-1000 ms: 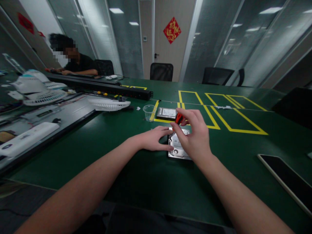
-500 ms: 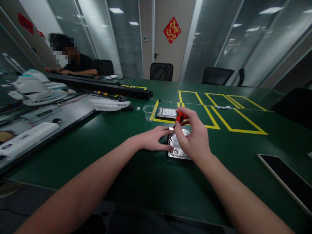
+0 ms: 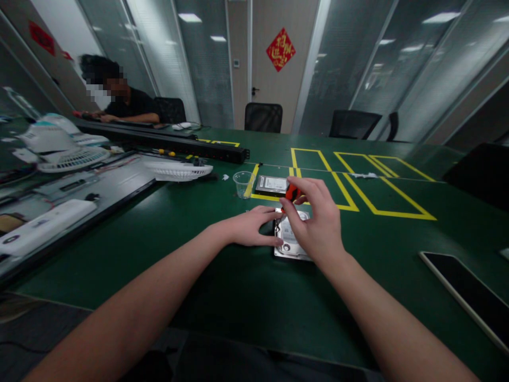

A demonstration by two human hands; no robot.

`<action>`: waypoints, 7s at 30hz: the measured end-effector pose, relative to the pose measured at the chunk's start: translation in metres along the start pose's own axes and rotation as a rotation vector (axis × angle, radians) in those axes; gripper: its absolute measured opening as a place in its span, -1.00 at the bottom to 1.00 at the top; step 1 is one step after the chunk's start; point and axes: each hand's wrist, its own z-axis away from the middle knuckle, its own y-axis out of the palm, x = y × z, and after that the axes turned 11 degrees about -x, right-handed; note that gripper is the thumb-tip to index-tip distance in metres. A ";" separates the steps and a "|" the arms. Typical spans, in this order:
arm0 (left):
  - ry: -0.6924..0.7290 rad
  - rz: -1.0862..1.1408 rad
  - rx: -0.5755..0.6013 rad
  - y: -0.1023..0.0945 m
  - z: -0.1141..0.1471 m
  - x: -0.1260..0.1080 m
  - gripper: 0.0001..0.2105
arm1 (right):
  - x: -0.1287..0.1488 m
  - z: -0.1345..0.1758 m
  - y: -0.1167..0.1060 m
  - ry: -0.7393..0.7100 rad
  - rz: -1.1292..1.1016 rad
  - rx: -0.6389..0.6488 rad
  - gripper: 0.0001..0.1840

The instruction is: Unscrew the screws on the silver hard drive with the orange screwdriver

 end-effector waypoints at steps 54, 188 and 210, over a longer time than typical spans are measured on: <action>-0.018 -0.011 0.026 -0.004 -0.002 -0.009 -0.06 | -0.001 0.001 -0.001 0.070 0.025 -0.008 -0.48; -0.021 0.014 0.010 -0.004 -0.001 -0.008 -0.04 | 0.002 0.002 -0.001 0.115 0.008 0.081 -0.40; -0.012 0.010 0.017 -0.004 -0.002 -0.008 -0.07 | 0.003 0.002 0.000 0.092 0.022 0.053 -0.37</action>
